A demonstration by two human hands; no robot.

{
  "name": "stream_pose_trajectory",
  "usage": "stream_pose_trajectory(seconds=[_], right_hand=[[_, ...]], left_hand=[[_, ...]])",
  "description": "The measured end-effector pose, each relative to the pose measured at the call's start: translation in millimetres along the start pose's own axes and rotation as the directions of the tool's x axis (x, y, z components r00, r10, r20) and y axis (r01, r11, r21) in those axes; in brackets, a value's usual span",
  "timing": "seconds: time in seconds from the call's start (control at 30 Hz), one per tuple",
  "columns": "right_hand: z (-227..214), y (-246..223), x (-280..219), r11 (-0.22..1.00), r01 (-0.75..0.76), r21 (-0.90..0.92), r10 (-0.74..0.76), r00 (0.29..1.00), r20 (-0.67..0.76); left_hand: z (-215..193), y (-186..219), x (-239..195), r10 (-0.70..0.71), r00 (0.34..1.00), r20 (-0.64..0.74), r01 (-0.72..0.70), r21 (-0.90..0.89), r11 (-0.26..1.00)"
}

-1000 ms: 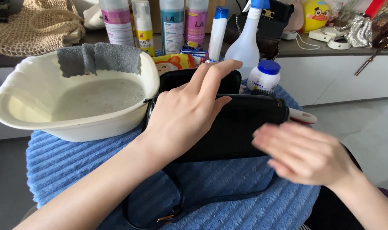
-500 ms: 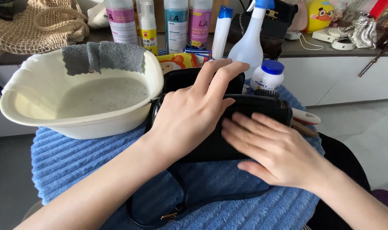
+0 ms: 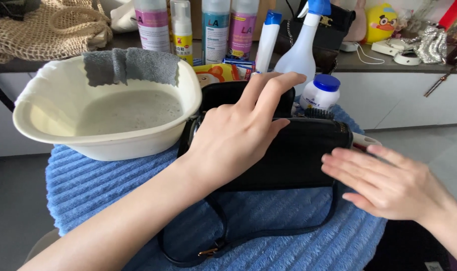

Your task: Applying cleaning and conditioning cream to a black leather handbag

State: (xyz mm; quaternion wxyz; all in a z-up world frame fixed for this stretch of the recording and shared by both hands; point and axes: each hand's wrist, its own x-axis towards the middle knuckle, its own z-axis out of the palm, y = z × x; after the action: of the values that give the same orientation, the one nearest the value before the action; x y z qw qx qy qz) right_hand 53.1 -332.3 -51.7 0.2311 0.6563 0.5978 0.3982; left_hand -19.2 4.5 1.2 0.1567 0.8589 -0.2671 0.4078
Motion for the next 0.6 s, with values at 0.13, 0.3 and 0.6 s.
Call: stream_pose_trajectory(seconds=[0.13, 0.3, 0.6], right_hand=[[-1.4, -0.2, 25.3, 0.99, -0.062, -0.129, 0.062, 0.998, -0.003], [-6.7, -19.0, 85.9, 0.978, -0.195, 0.076, 0.197, 0.98, -0.022], [-13.6, -43.9, 123.6, 0.904, -0.049, 0.425, 0.013, 0.996, 0.088]], left_hand=[[-1.2, 0.5, -0.1, -0.013, 1.0, 0.006, 0.013, -0.019, 1.0], [-3.9, 0.7, 2.0, -0.065, 0.994, 0.084, 0.073, -0.103, 0.992], [-4.7, -5.9, 2.5, -0.067, 0.998, 0.006, 0.065, -0.327, 0.943]])
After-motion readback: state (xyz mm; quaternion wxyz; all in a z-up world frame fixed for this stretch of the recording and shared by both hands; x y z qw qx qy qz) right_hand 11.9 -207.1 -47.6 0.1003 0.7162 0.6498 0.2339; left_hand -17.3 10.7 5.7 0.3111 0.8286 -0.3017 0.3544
